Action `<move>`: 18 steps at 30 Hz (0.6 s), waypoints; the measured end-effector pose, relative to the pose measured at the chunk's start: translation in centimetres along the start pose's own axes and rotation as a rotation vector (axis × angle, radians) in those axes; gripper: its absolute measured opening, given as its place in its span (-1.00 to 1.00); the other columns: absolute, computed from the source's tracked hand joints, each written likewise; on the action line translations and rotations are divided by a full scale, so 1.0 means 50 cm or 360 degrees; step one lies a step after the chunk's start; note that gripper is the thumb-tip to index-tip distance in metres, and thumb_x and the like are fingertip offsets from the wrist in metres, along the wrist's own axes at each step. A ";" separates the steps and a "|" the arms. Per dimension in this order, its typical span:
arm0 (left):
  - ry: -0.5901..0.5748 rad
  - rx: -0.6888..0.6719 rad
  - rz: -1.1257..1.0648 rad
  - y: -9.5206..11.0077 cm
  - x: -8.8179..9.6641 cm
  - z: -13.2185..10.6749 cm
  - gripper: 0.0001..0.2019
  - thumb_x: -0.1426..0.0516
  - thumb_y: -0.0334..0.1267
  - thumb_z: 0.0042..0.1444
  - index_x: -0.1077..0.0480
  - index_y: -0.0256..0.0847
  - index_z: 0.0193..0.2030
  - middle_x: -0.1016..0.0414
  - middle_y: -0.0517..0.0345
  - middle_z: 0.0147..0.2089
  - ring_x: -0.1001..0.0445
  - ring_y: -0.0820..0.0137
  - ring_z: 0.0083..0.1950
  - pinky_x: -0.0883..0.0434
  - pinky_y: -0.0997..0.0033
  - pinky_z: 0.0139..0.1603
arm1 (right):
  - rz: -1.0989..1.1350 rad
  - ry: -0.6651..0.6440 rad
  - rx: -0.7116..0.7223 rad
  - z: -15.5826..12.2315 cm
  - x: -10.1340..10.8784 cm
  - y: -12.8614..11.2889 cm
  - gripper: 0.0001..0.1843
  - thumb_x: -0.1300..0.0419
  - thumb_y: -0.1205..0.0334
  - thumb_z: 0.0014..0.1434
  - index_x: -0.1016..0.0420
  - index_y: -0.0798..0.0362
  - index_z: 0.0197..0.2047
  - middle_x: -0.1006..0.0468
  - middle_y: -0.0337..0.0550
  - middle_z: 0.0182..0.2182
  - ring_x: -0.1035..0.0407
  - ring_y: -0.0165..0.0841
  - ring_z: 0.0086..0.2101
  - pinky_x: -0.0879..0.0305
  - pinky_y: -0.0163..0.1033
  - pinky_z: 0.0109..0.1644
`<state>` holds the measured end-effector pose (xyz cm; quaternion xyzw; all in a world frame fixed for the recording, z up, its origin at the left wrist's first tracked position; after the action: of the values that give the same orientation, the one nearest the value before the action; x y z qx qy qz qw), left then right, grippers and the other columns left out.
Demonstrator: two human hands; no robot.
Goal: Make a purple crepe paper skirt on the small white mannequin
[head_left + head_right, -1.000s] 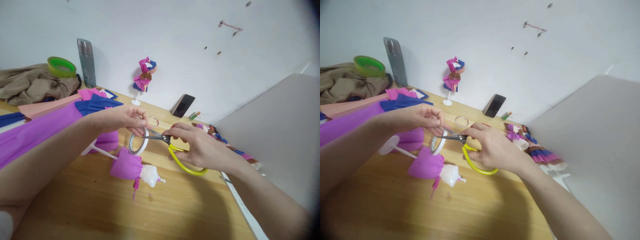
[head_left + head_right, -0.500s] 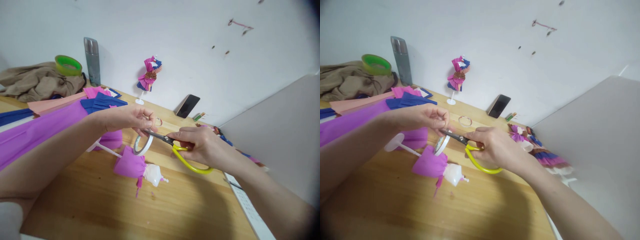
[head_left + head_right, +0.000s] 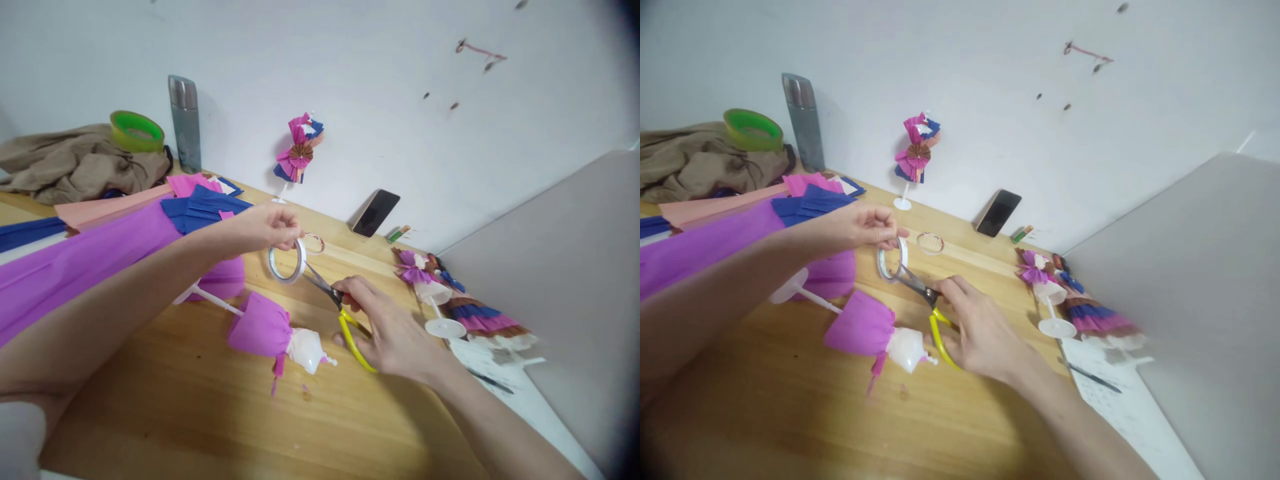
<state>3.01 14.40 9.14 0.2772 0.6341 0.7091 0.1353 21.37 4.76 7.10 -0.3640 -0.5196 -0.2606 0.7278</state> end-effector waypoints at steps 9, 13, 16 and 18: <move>-0.0105 -0.0134 -0.0042 0.004 0.011 -0.003 -0.84 -0.15 -0.32 0.17 -0.32 -0.26 -0.43 -0.60 -0.03 -0.12 -0.53 0.34 -0.01 -0.39 0.42 -0.07 | -0.0200 -0.0253 -0.0766 -0.011 -0.079 0.158 -0.54 -0.18 0.25 0.08 -0.43 0.08 0.08 -0.56 -0.05 -0.26 -0.44 -0.27 -0.35 -0.25 -0.24 -0.29; -0.0174 -0.0152 0.0010 -0.001 0.002 -0.001 -0.83 -0.20 -0.23 0.11 -0.34 -0.25 -0.41 -0.62 -0.02 -0.08 -0.52 0.28 0.03 -0.35 0.28 0.06 | -0.0433 -0.0411 -0.0688 -0.007 -0.084 0.140 -0.56 -0.21 0.21 0.09 -0.50 0.02 0.07 -0.58 -0.05 -0.35 -0.46 -0.21 -0.40 -0.23 -0.20 -0.31; -0.0291 -0.0144 0.0070 -0.004 -0.012 0.002 -0.81 -0.23 -0.16 0.09 -0.40 -0.24 -0.39 -0.63 0.01 -0.11 -0.51 0.26 0.04 -0.35 0.29 0.08 | -0.0354 -0.0118 -0.0548 0.019 -0.054 0.110 -0.57 -0.16 0.25 0.15 -0.48 0.00 0.11 -0.59 -0.01 -0.25 -0.45 -0.24 -0.38 -0.27 -0.19 -0.32; -0.0402 -0.0152 0.0128 -0.004 -0.025 0.000 -0.81 -0.24 -0.15 0.08 -0.43 -0.24 -0.39 -0.63 0.04 -0.11 -0.51 0.26 0.03 -0.35 0.32 0.06 | -0.0064 0.0206 -0.0310 0.047 -0.027 0.086 -0.46 -0.15 0.30 0.16 -0.36 -0.01 0.23 -0.52 0.04 -0.02 -0.43 -0.26 -0.28 -0.32 -0.20 -0.28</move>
<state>4.00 13.75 8.68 0.3828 0.5659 0.7027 0.1985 22.86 9.19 5.17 -0.4048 -0.4510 -0.3473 0.7156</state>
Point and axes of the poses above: each hand's wrist, its own z-axis towards the middle knuckle, its own x-axis out of the back of the hand, y = z × x, the point moved 6 cm from there along z, towards the middle knuckle
